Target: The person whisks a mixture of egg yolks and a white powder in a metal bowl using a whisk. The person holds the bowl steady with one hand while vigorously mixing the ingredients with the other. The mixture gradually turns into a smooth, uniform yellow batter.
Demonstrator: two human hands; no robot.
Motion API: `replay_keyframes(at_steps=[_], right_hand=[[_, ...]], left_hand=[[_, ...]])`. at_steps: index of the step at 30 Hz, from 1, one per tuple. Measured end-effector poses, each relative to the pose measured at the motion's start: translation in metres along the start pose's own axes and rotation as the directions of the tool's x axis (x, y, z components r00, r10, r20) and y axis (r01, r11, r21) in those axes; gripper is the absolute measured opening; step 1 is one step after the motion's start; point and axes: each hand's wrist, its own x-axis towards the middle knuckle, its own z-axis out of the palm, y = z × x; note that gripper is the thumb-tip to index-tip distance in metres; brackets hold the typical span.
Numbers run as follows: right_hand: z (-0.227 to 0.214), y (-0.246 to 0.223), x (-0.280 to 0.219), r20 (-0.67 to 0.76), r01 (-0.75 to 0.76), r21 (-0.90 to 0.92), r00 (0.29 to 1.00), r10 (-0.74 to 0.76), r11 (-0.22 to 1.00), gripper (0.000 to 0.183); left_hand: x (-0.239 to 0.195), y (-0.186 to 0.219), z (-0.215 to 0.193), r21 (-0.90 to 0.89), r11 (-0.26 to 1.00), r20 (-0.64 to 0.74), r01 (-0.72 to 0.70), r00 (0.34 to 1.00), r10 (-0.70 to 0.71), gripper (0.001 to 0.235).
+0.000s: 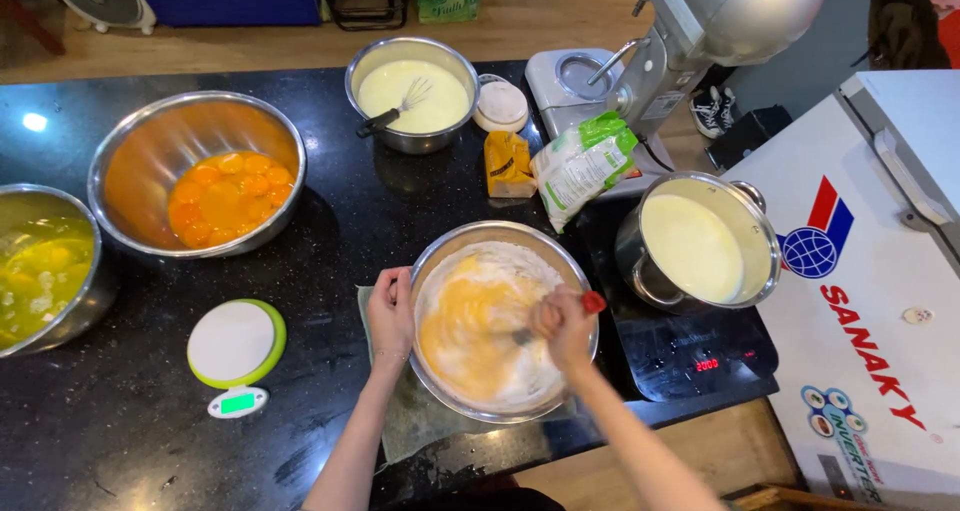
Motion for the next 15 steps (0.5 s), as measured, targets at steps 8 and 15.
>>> replay_keyframes(at_steps=[8,15], right_hand=[[0.042,0.010,0.113,-0.037,0.287,-0.530,0.932,-0.360,0.798,0.040],[0.100,0.107,0.009,0.273,0.260,-0.235,0.942,-0.194,0.937,0.025]], left_hand=[[-0.019,0.056,-0.003,0.116,0.993,0.048,0.014,0.999,-0.019,0.023],[-0.005,0.017,-0.003,0.068,0.998,0.038,-0.004,0.999,0.001,0.027]])
